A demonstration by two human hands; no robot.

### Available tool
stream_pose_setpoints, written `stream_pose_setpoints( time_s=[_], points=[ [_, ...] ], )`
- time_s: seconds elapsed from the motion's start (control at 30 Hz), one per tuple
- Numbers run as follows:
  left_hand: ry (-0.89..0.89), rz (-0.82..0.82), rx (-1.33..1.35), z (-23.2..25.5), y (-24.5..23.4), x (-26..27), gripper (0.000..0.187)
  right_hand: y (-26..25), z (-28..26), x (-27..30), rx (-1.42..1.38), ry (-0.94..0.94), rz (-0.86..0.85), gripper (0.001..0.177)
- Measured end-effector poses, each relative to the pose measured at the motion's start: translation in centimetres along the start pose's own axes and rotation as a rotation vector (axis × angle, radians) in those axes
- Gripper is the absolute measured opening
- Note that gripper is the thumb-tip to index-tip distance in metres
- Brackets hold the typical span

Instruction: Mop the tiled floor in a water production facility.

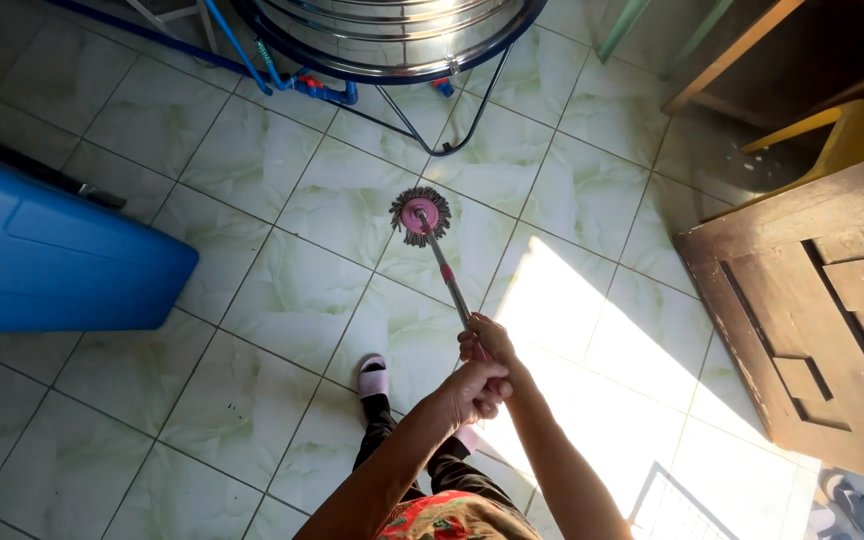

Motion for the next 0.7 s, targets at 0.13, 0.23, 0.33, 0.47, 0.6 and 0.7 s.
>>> stream_pose_setpoints(
  time_s=[0.13,0.23,0.33,0.47,0.6,0.7],
  points=[
    [0.12,0.042,0.043,3.2,-1.1,0.9,0.024,-0.1,-1.1,-6.3,0.067,-0.091,-0.068,0.011],
    [0.186,0.086,-0.184,3.2,-2.0,2.5,0.043,-0.8,-0.1,-5.5,0.028,-0.053,-0.108,0.012],
    [0.212,0.3,-0.675,2.9,-4.4,3.8,0.073,-2.4,2.7,-0.6,-0.215,0.091,-0.22,0.024],
    [0.151,0.517,-0.662,0.8,-4.2,4.4,0.06,-6.5,6.8,9.3,-0.375,0.201,-0.163,0.01],
    [0.11,0.367,-0.318,-4.3,0.9,0.3,0.043,-5.0,6.8,19.6,-0.339,0.185,-0.094,0.025],
    [0.346,0.497,-0.262,-8.1,-3.8,-11.0,0.034,-6.2,6.9,19.0,-0.327,0.135,0.016,0.025]
  ],
)
Point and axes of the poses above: each hand's wrist, its own x-axis away from the middle knuckle, its own y-axis out of the palm, z = x × y, the point moved 7 cm from there along -x, towards the middle knuckle, and after that the axes turned 1 degree about -z, right-handed, at the moved point
